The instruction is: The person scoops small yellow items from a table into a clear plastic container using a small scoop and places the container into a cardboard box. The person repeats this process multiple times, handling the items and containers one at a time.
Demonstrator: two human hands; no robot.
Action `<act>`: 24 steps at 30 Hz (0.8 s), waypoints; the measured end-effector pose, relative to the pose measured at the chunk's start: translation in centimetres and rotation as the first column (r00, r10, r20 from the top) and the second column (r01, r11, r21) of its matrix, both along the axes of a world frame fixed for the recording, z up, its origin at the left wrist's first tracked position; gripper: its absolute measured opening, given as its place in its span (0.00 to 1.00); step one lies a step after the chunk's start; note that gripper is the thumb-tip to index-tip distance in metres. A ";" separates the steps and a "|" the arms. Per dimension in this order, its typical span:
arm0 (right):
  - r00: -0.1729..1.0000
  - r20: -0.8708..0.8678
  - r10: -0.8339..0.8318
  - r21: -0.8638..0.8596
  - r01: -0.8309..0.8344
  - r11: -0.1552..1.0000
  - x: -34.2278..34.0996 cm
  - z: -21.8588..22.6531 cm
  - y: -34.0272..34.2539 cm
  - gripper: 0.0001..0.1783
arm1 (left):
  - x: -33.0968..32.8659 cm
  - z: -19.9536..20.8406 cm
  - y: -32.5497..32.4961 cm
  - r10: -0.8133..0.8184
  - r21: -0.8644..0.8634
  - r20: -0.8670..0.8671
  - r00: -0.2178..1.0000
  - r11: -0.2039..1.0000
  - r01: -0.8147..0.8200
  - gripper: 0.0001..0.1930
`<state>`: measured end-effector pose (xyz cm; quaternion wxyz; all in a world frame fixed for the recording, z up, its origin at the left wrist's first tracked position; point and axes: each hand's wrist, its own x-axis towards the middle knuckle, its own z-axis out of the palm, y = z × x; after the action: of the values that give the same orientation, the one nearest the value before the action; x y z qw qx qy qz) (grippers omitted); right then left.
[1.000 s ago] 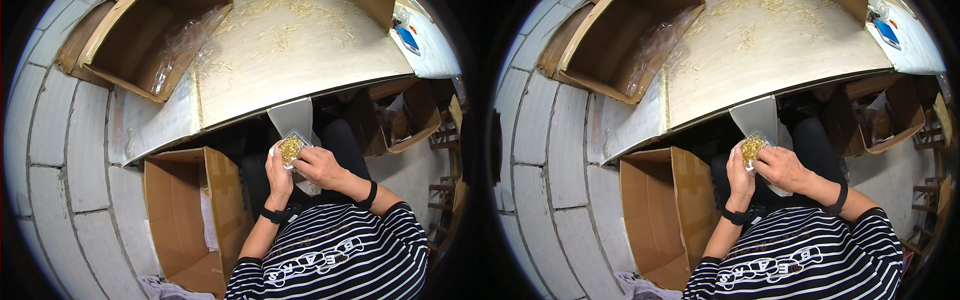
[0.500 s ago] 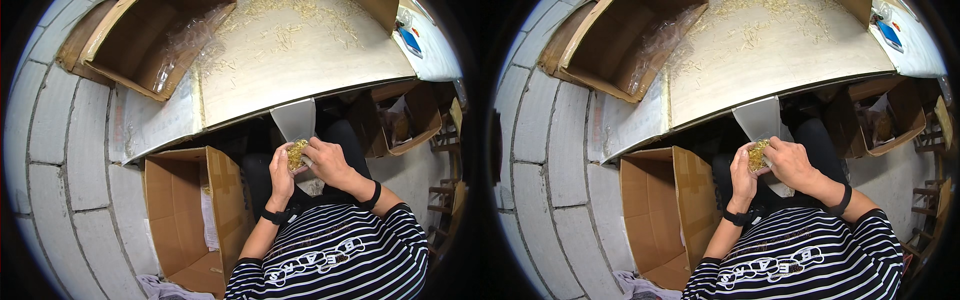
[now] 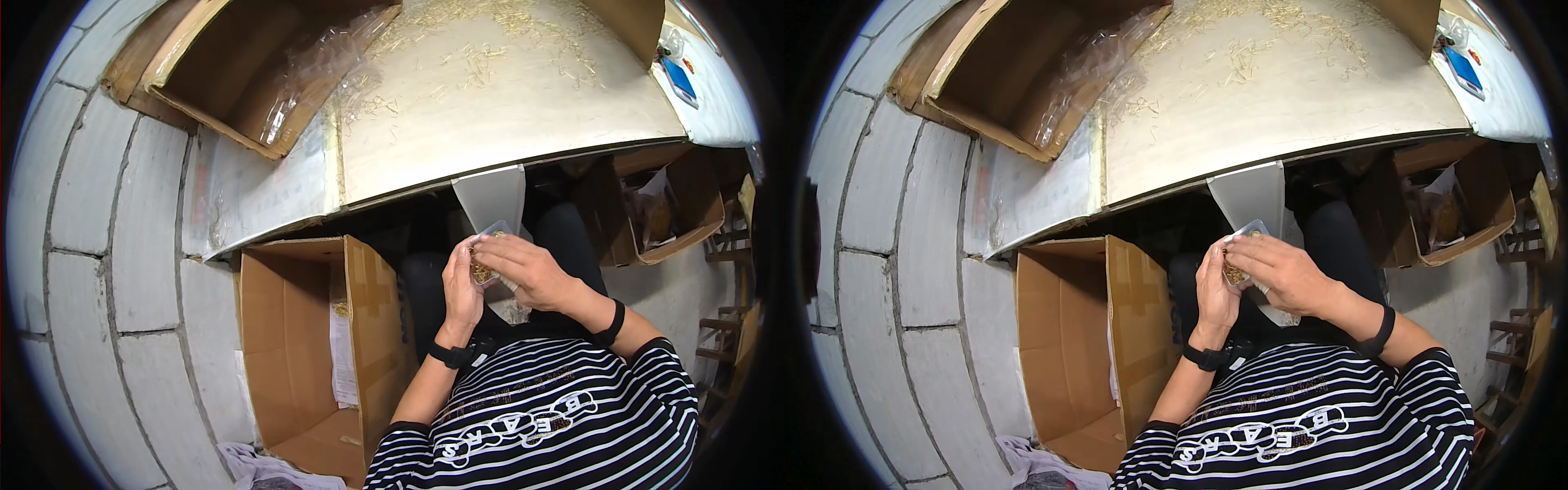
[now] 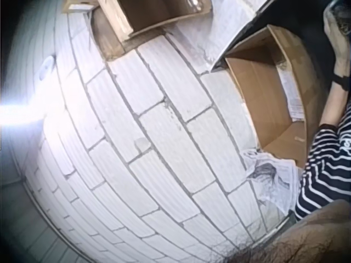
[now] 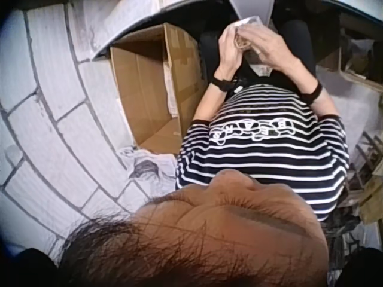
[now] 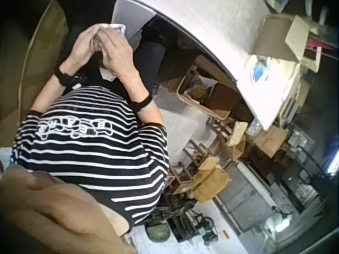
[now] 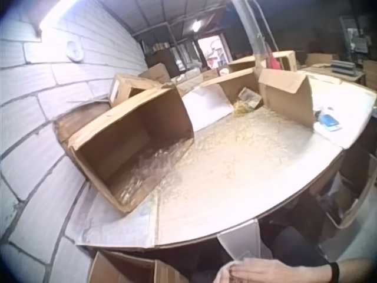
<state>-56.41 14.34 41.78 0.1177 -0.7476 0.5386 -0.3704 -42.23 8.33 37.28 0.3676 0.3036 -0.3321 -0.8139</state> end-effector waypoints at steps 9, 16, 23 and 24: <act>0.927 0.254 -0.277 -0.085 0.307 0.948 -2.3 0.6 0.3 0.18 | 0.9 0.5 -0.3 -0.007 0.028 -0.090 0.996 1.000 0.010 0.21; 0.548 0.694 -0.467 0.571 -0.024 0.820 -1.5 -0.9 -0.8 0.06 | 0.9 0.5 -0.4 0.031 0.071 -0.045 0.998 0.997 -0.028 0.20; 0.736 0.552 -0.391 0.477 0.106 0.873 1.1 -0.8 -3.8 0.07 | 2.9 3.2 -1.4 0.127 0.047 0.122 0.984 0.990 -0.133 0.17; 0.716 0.582 -0.386 0.483 0.078 0.872 1.7 0.1 -4.3 0.06 | 3.6 4.1 -1.9 0.129 0.026 0.135 0.982 0.991 -0.133 0.17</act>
<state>-54.75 10.08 41.85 0.4117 -0.4468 0.6200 -0.4965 -38.64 6.43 41.36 0.3921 0.3846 -0.3209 -0.7716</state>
